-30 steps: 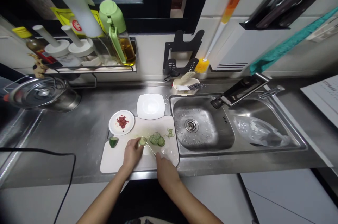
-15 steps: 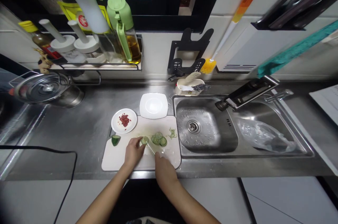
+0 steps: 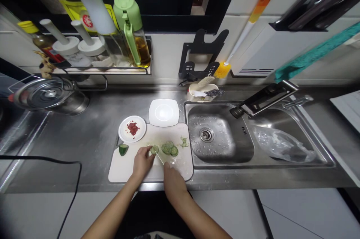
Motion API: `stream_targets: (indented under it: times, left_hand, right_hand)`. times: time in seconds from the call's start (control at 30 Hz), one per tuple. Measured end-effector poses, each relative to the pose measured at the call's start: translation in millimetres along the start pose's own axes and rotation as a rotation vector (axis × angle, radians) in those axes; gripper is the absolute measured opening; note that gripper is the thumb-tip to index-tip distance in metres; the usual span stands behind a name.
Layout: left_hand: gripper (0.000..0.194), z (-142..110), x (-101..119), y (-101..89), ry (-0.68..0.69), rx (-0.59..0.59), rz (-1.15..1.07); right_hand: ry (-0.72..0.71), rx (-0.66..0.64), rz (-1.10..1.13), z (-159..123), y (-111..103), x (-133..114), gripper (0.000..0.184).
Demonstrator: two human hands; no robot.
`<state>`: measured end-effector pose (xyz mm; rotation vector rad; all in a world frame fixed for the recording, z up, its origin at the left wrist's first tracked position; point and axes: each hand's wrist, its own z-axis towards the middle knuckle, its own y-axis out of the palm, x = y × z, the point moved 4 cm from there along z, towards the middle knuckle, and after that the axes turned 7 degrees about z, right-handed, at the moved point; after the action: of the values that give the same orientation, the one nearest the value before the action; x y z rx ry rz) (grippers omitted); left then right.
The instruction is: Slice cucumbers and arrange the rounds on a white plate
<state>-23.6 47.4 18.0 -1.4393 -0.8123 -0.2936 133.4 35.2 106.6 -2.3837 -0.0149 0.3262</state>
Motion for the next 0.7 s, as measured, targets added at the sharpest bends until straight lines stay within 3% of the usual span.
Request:
stream_targets:
  times: [0.2, 0.43, 0.6, 0.7]
  left_hand:
    - [0.028, 1, 2, -1.0, -0.036, -0.041, 0.007]
    - [0.029, 4, 6, -3.4, -0.069, -0.056, 0.009]
    - [0.020, 10, 11, -7.5, -0.153, -0.062, 0.006]
    - [0.017, 15, 12, -6.0, -0.189, -0.125, -0.027]
  right_hand:
    - [-0.049, 0.029, -0.012, 1, 9, 5, 0.055]
    - [-0.013, -0.010, 0.047, -16, 23, 33, 0.056]
    - [0.006, -0.036, 0.095, -25, 22, 43, 0.055]
    - [0.009, -0.040, 0.077, -26, 23, 43, 0.058]
